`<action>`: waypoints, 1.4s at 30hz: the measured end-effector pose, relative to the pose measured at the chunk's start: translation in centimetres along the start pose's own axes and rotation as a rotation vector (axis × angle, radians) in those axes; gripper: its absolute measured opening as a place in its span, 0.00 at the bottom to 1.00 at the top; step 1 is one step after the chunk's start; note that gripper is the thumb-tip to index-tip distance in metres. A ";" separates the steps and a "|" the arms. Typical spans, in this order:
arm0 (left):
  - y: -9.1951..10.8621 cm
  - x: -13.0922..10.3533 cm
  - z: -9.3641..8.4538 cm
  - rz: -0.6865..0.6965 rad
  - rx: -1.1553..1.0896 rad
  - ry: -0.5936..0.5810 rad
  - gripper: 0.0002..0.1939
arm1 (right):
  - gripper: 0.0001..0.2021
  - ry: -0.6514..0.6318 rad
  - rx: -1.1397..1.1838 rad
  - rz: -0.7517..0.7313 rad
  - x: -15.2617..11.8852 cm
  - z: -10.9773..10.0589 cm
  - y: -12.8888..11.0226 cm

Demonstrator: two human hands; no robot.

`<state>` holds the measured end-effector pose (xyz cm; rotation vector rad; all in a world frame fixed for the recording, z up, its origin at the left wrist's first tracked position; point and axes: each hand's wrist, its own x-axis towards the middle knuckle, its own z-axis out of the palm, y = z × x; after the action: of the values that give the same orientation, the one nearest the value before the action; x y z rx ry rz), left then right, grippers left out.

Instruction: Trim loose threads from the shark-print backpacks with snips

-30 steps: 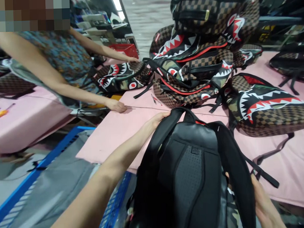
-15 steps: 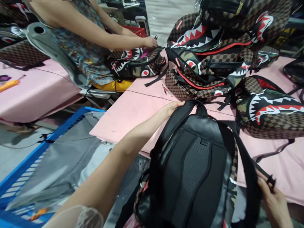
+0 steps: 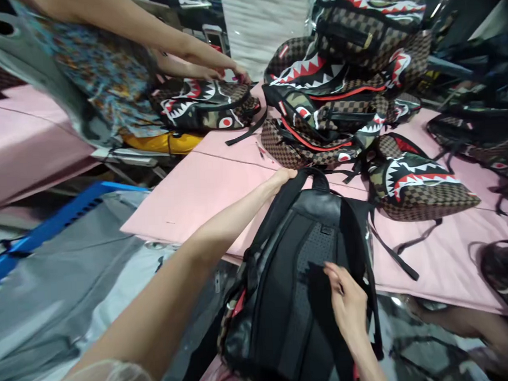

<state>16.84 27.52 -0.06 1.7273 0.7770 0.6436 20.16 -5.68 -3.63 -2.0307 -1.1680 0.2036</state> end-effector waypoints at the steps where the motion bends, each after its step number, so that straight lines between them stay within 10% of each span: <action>1: 0.2 0.1 0.4 0.038 0.048 -0.003 0.13 | 0.14 -0.015 -0.038 -0.045 1.4 0.7 0.1; 8: -0.5 -5.1 3.7 0.511 0.544 -0.401 0.09 | 0.19 -0.083 -0.621 0.053 9.6 -2.0 4.4; 14: -0.1 -5.4 9.5 0.448 0.783 -0.444 0.12 | 0.09 -0.422 -0.632 0.023 11.9 -3.9 4.8; 26: -0.1 -5.1 12.8 0.290 1.012 -0.543 0.08 | 0.11 -0.404 -0.241 -0.442 4.1 -4.7 1.6; 37: 0.7 -8.9 12.9 0.542 0.979 -0.929 0.23 | 0.19 -0.490 -0.343 -0.467 2.8 -5.3 4.7; 42: 0.2 -8.4 15.6 0.471 0.970 -0.986 0.06 | 0.16 -0.559 -0.435 -0.483 3.5 -5.5 4.6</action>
<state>23.14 11.56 -4.46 2.7646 -0.1027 -0.4379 27.83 -7.13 -2.19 -2.0293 -2.1729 0.3057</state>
